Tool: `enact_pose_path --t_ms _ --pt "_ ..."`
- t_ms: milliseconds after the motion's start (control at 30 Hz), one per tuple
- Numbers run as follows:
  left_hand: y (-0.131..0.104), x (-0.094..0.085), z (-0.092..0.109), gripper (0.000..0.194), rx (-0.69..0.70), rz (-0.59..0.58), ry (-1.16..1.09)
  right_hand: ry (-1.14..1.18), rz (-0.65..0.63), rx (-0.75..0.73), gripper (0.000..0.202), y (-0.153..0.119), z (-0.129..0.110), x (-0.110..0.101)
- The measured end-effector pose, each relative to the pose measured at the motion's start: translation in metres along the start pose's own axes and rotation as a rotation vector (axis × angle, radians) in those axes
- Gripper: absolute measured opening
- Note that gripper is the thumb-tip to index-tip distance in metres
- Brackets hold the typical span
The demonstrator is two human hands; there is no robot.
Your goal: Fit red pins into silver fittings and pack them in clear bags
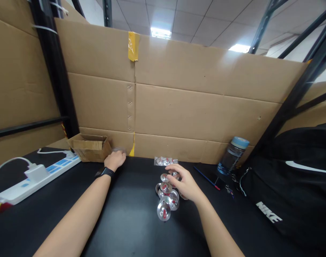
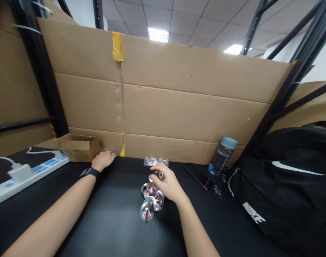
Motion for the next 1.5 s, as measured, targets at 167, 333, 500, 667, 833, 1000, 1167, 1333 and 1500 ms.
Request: enact_pose_path --t_ms 167,333,500,667,833,1000,1167,1333,1500 --pt "-0.001 0.006 0.005 0.034 0.083 0.058 -0.004 -0.015 0.003 0.012 0.024 0.004 0.001 -0.005" --pt "-0.004 0.01 0.005 0.04 0.029 0.102 0.028 -0.054 -0.045 0.041 0.02 0.018 0.016 0.001" --pt "-0.006 0.009 0.005 0.045 0.01 0.101 0.041 -0.132 -0.086 0.048 0.022 0.048 0.042 0.0" --pt "-0.012 0.004 0.007 0.043 0.041 0.124 0.04 -0.437 -0.126 0.014 0.032 0.086 0.07 0.0" --pt "-0.017 -0.004 0.011 0.033 0.073 0.217 0.092 -0.791 -0.272 0.145 0.059 0.108 0.097 0.016" --pt "-0.031 -0.029 0.017 0.022 0.077 0.36 0.087 -0.935 -0.372 0.243 0.055 0.128 0.105 0.025" --pt "-0.055 -0.069 0.038 0.017 0.135 0.53 0.064 -1.05 -0.464 0.327 0.07 0.126 0.107 0.016" --pt "-0.077 -0.088 0.083 0.019 0.363 0.556 -0.079 -0.969 -0.36 0.184 0.054 0.105 0.09 -0.006" --pt "-0.104 -0.079 0.131 0.026 0.647 0.318 -0.582 -0.431 -0.202 0.085 0.05 0.087 0.07 -0.026"
Point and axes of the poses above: each hand's wrist, its own y-axis towards the middle knuckle, its own x-axis out of the palm, z = x × y, the point moved 8 cm from there along y, towards the middle knuckle, and after that the axes turned 15 degrees about y, right-handed, at the moved point
